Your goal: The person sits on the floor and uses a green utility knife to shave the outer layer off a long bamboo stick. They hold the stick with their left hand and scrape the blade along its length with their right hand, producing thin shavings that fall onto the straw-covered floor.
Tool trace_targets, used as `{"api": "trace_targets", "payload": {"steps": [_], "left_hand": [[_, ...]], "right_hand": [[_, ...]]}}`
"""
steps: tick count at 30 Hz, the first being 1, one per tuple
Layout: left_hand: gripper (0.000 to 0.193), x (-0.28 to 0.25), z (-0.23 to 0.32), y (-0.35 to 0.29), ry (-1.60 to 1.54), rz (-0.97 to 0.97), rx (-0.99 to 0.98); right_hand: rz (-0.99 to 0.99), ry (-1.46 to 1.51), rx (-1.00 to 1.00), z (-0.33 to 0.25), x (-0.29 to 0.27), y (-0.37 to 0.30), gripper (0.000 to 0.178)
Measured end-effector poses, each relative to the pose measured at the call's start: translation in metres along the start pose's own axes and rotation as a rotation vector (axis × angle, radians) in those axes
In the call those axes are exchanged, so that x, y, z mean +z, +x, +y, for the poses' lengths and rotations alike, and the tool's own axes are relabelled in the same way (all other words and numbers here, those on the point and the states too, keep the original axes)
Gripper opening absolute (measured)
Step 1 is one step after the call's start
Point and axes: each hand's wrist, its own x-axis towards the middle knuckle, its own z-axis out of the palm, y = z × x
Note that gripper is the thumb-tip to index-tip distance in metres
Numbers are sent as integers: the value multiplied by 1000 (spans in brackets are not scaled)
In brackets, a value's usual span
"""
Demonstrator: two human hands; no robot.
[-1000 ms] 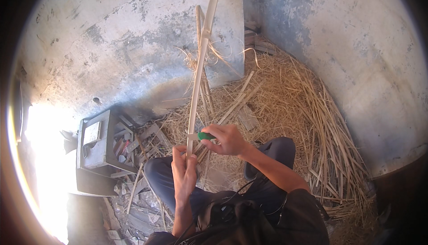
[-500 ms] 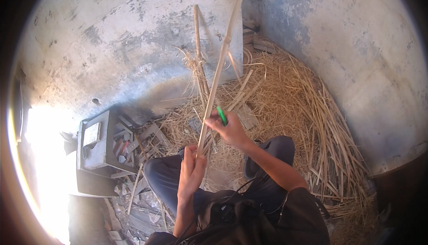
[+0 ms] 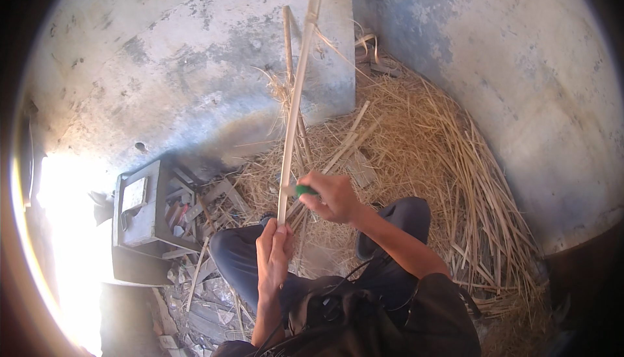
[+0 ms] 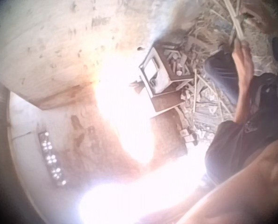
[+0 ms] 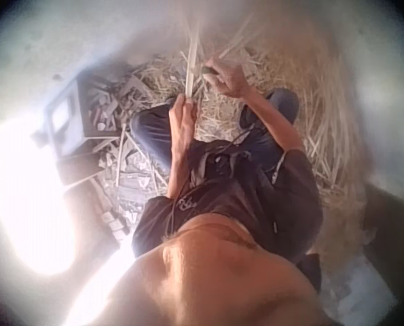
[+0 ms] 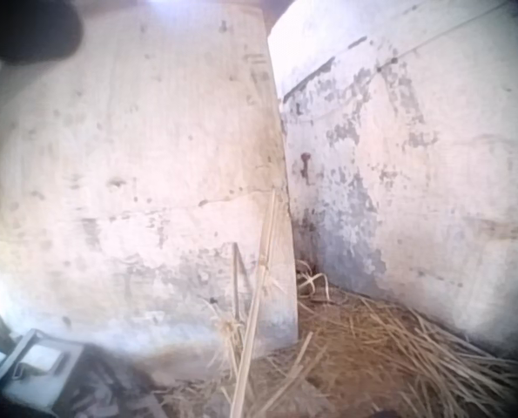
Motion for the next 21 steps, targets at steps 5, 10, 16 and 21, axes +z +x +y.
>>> {"api": "trace_targets", "payload": {"steps": [5, 10, 16, 21], "left_hand": [[23, -2, 6, 7, -96, 3, 26], [25, -1, 8, 7, -133, 9, 24], [30, -5, 1, 9, 88, 64, 105], [31, -7, -1, 8, 103, 70, 98]], "right_hand": [[-38, -92, -145, -10, 7, -2, 34], [-27, -116, -160, -9, 8, 0, 33], [-48, -193, -149, -14, 6, 2, 31], [-35, -211, -158, -15, 6, 2, 30]]}}
